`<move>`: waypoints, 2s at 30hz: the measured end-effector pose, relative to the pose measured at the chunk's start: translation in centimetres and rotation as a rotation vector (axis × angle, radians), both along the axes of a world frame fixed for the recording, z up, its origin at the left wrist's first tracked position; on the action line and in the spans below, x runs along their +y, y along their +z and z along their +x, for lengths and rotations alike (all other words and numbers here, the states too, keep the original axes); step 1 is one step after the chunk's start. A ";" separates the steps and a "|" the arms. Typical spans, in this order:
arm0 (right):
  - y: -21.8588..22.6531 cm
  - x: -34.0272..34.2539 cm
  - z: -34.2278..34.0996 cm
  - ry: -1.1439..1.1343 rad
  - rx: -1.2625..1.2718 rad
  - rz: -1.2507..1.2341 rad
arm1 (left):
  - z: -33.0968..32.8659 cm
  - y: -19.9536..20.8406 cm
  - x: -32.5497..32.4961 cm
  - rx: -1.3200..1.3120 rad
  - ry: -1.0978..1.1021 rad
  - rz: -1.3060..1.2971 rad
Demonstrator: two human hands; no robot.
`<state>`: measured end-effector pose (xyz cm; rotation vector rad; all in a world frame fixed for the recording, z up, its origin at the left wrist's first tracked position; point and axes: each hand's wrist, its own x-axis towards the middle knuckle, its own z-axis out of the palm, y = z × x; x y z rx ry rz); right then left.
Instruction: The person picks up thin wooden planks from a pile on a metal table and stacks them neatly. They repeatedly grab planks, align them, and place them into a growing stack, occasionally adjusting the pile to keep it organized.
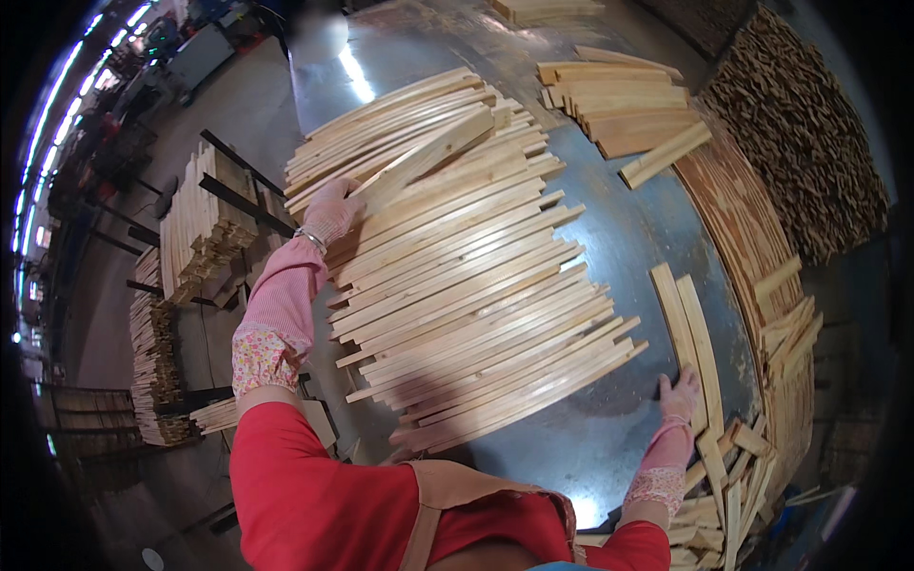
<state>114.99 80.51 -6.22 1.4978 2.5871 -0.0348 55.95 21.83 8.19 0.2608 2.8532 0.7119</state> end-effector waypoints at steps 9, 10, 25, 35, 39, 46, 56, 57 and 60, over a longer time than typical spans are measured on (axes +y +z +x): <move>4.9 3.4 -1.9 -0.143 -0.262 -0.151 | 2.3 -1.0 2.1 -0.520 0.149 1.052; 5.7 3.0 -2.3 -0.128 -0.300 -0.196 | 3.7 -0.5 3.0 -0.558 0.160 1.097; 2.6 -30.5 -7.6 -0.219 0.464 -0.849 | 20.7 -1.0 19.1 -1.088 -0.231 1.336; 8.4 -30.4 -5.5 -0.285 1.311 -1.308 | 34.3 -3.1 21.7 -1.303 -0.378 1.122; 6.5 -29.7 -4.2 -0.447 1.365 -1.201 | 38.9 -4.4 21.8 -0.903 -0.536 0.767; 11.2 -2.0 3.7 -0.404 1.267 -0.624 | 44.8 -4.1 15.3 0.136 -1.094 -0.010; 5.3 9.9 9.5 0.082 0.118 -0.063 | 44.3 -8.5 14.3 0.247 -1.112 -0.063; 5.6 8.8 7.6 0.110 0.106 -0.083 | 44.2 -8.5 14.2 0.253 -1.098 -0.070; 7.6 5.0 3.5 0.163 0.036 -0.152 | 44.6 -8.5 13.4 0.249 -1.087 -0.069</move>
